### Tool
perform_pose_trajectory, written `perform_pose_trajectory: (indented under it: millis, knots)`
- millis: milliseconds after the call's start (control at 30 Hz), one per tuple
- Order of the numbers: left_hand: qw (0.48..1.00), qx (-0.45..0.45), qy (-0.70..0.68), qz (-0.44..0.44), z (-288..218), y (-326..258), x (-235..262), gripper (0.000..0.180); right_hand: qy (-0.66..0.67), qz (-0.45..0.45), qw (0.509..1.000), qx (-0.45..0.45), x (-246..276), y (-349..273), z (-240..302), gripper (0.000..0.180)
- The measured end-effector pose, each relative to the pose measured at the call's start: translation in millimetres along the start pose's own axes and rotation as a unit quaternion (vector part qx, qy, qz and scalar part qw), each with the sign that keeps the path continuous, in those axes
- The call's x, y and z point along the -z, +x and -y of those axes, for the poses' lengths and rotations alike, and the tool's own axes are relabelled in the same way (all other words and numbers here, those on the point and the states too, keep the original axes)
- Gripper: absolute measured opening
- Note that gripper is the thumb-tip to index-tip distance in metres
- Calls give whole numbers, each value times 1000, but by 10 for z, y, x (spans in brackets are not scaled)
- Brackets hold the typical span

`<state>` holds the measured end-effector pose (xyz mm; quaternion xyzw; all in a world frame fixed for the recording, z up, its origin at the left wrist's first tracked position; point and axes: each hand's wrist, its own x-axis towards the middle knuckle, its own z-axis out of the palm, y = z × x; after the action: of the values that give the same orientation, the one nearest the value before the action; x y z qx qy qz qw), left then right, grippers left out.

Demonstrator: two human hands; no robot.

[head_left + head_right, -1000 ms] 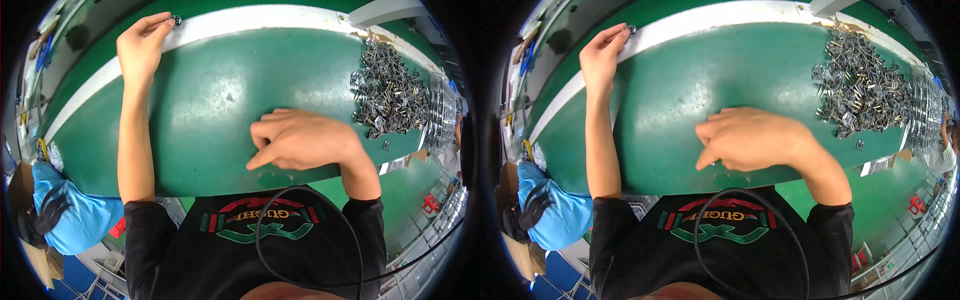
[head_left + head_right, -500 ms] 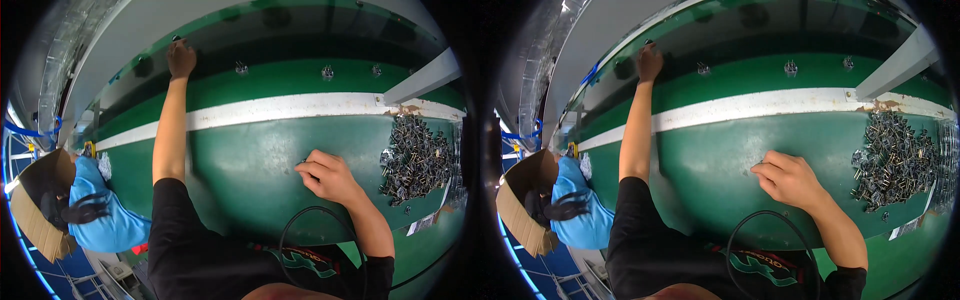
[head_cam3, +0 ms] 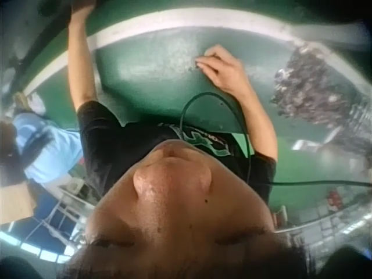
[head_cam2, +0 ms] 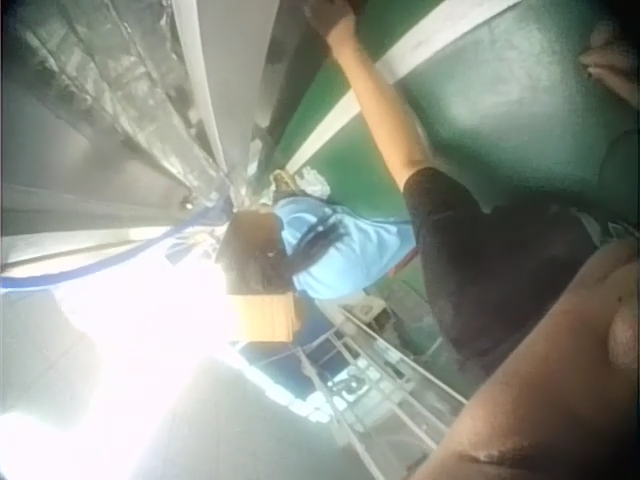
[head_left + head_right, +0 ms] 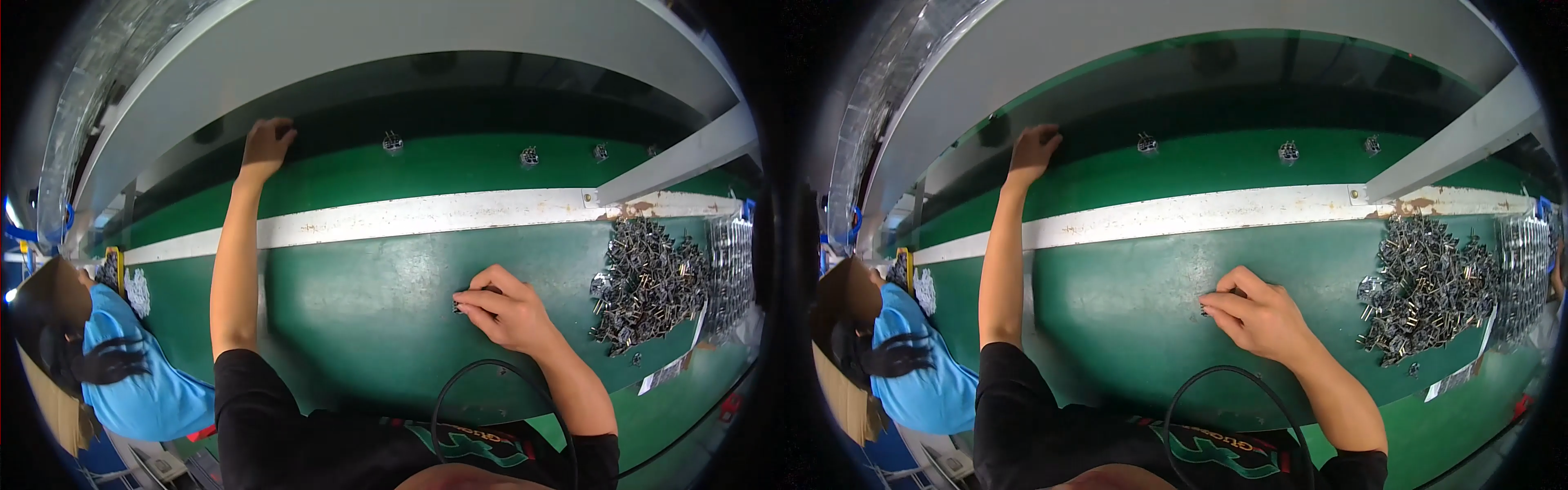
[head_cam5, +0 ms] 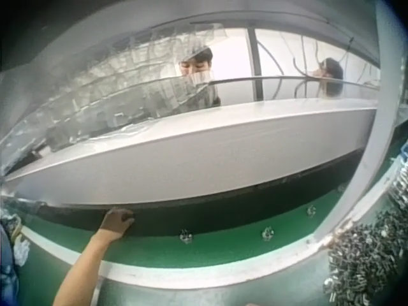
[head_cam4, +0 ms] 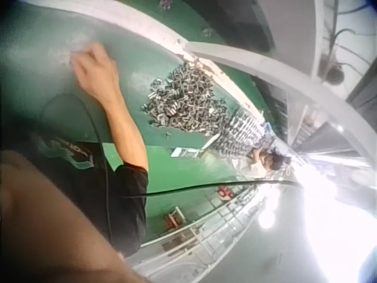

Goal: The person assembles small electronic components by hand, inserting pins into circular bases on an assembly line.

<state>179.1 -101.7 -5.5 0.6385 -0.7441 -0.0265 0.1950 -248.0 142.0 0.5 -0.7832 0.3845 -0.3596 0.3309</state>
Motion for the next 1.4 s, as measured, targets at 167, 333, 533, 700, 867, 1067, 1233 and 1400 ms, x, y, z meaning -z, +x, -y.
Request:
perform_pose_trajectory:
  millis: [167,333,533,700,867,1067,1233,1400]
  knots:
    - [873,215,-438,5,-1205,-1083,324,23,27,-26,999,-16,-13,9,-43,17]
    - [479,296,-815,134,-2262,-1902,134,30,62,-60,994,-67,-22,113,85,15]
    - [459,302,-822,150,-2593,-2214,41,31,19,-144,989,20,-86,329,310,14]
    - [453,273,-837,139,-2571,-2326,-39,31,-90,-157,982,60,-153,223,346,18]
    - [462,246,-841,135,-2611,-2328,-37,32,-131,-165,975,75,-131,236,349,17]
    - [480,226,-840,117,-2642,-2338,-48,34,-153,-199,965,72,-234,203,317,28]
    - [598,218,-765,95,-2646,-2271,-20,30,-192,-200,952,128,-289,171,266,45]
    - [807,184,-557,70,-2445,-1951,12,23,-195,-75,976,62,-126,82,332,52]
